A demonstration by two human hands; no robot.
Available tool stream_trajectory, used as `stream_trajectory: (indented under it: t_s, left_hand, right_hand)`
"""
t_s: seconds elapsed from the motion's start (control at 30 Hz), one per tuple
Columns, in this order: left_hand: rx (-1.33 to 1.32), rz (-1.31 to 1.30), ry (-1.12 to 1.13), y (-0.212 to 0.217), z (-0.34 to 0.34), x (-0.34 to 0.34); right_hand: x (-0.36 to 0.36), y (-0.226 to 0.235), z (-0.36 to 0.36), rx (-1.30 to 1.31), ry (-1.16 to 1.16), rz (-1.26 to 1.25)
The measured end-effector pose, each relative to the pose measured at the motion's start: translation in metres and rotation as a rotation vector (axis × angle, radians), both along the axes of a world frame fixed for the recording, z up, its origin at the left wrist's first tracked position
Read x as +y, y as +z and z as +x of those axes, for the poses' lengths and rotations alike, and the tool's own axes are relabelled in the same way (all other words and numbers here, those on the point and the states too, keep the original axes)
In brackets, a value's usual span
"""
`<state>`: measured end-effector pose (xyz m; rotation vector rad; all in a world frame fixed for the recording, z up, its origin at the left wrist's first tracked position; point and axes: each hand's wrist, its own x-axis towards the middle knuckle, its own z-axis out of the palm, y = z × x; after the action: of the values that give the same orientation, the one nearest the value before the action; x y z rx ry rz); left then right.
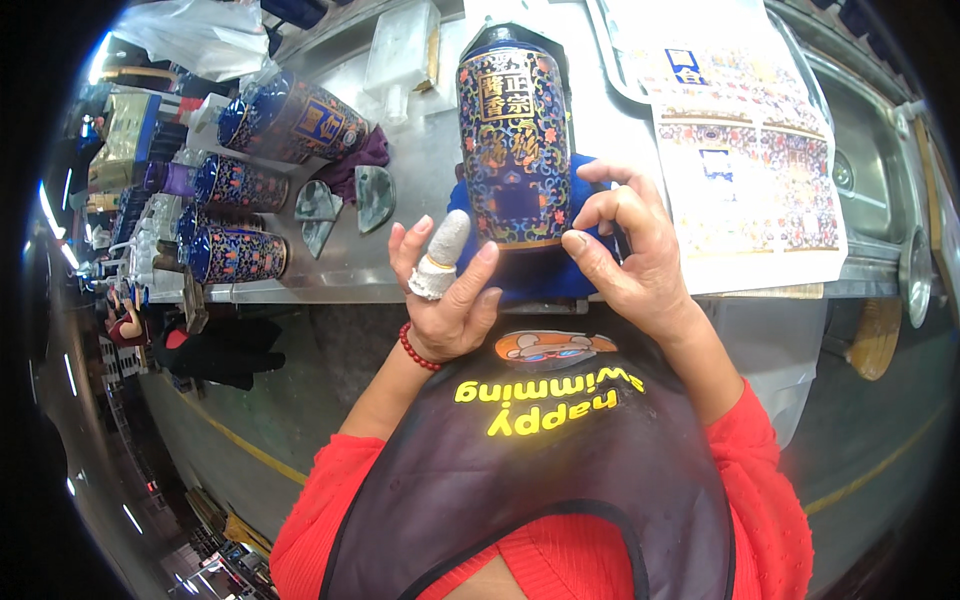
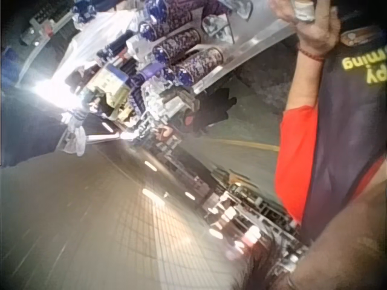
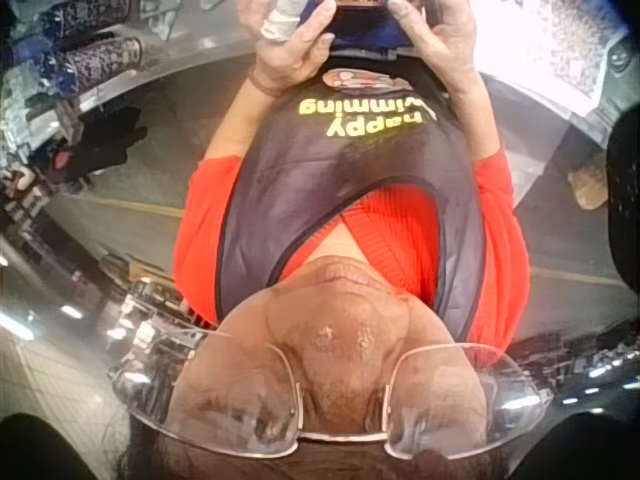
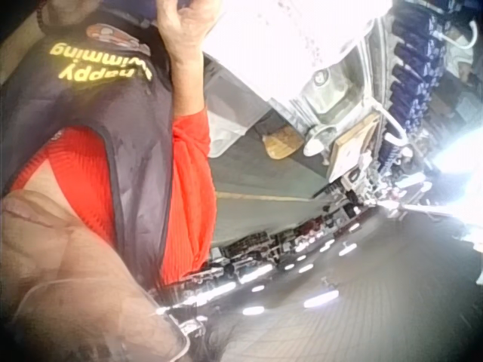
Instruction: The person applies decorative stickers to a blue cylindrical bottle using a small black tool to smooth the surface. The person rotates the bottle to cover different sides and then places the finished bottle aside before picking up another bottle to repeat the process.
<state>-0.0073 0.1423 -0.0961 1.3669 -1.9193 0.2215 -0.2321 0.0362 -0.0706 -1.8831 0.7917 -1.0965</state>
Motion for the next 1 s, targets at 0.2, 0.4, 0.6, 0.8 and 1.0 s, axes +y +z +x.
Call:
stream_trajectory:
  t_s: [0.2,0.4,0.6,0.8,1.0]
  left_hand:
    - [-0.007,-0.006,-0.013,0.003,-0.003,-0.002]
    - [-0.001,0.006,-0.042,0.000,-0.005,-0.002]
    - [0.001,0.005,-0.029,0.002,0.001,-0.002]
    - [0.004,0.120,0.051,0.014,-0.012,-0.025]
    - [0.151,0.080,-0.054,0.006,-0.004,-0.037]
  right_hand:
    - [0.000,0.003,0.000,0.032,0.014,0.000]
    - [0.002,0.003,-0.001,0.048,0.031,0.060]
    - [-0.001,0.001,0.002,0.004,-0.005,-0.006]
    - [0.001,0.001,0.001,0.010,0.007,0.017]
    - [0.000,-0.001,-0.001,0.001,-0.005,-0.011]
